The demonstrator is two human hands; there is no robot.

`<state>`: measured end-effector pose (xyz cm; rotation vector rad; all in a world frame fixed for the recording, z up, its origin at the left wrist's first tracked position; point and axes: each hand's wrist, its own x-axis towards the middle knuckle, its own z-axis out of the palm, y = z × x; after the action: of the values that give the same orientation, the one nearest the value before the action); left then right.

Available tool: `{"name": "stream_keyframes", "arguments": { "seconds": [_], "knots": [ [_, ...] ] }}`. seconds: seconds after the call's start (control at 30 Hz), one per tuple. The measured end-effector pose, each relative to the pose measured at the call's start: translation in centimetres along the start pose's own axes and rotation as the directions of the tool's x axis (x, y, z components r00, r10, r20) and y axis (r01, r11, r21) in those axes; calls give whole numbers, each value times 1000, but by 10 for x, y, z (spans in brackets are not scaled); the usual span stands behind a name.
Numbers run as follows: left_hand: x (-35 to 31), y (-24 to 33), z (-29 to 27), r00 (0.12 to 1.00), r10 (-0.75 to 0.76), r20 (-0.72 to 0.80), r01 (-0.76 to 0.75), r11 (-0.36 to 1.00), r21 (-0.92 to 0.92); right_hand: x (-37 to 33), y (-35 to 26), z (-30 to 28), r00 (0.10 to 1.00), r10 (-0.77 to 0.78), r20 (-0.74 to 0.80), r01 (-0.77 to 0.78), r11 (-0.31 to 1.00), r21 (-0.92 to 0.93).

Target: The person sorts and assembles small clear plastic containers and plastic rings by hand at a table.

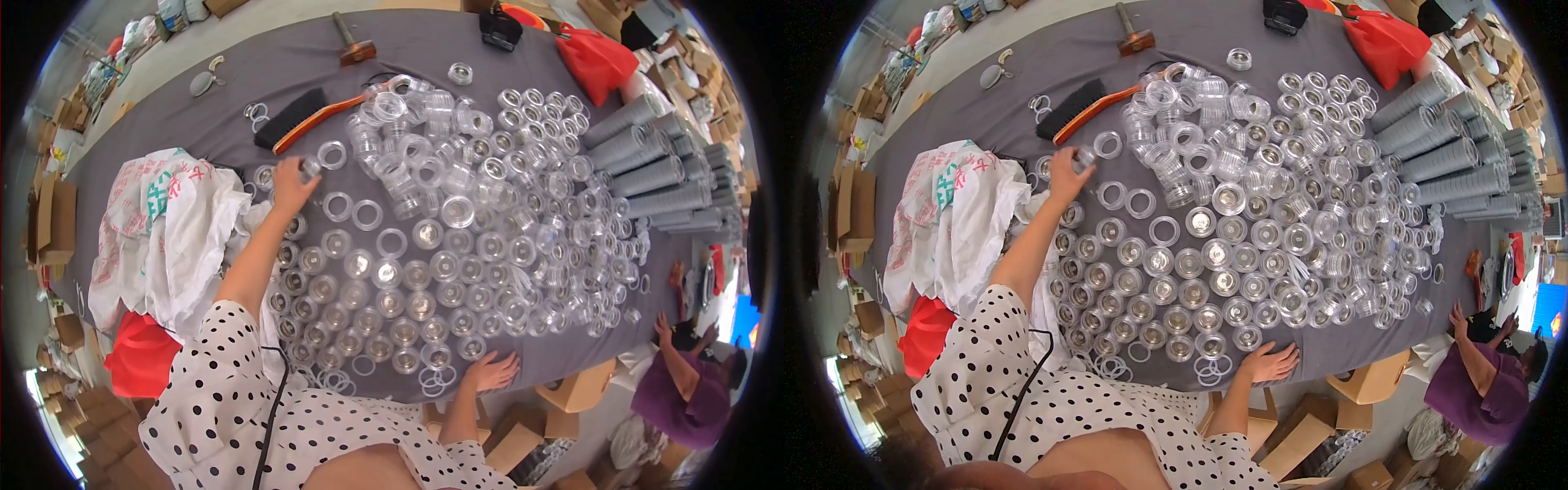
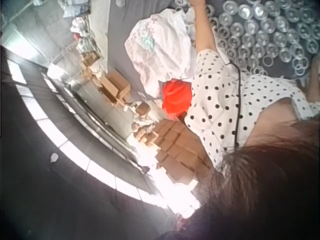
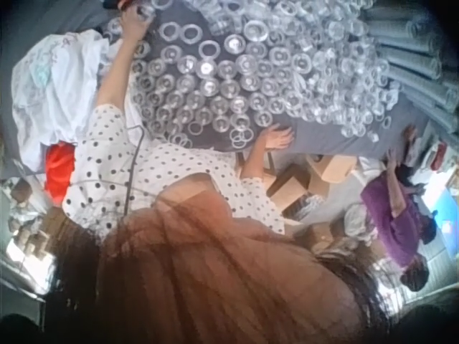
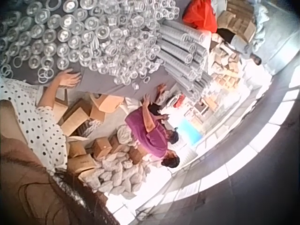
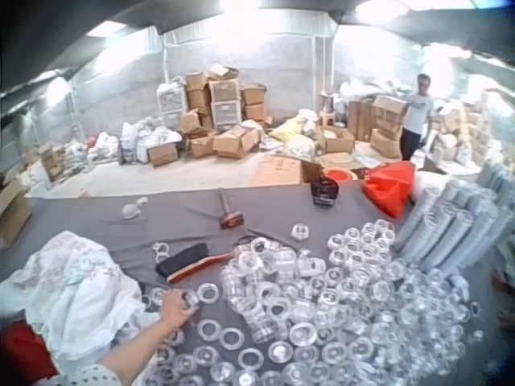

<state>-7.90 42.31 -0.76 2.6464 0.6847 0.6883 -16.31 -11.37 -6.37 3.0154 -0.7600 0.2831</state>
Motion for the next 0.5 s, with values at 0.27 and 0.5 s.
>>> {"name": "stream_keyframes", "arguments": {
  "seconds": [0.27,0.5],
  "knots": [
    [-8,5,1,962,139,236,-155,987,52,0,-5,-5,1000,-8,-16,8,1000,27],
    [29,29,36,961,4,275,-56,982,179,0,1,-4,1000,-5,-8,5,1000,-2]
  ]
}}
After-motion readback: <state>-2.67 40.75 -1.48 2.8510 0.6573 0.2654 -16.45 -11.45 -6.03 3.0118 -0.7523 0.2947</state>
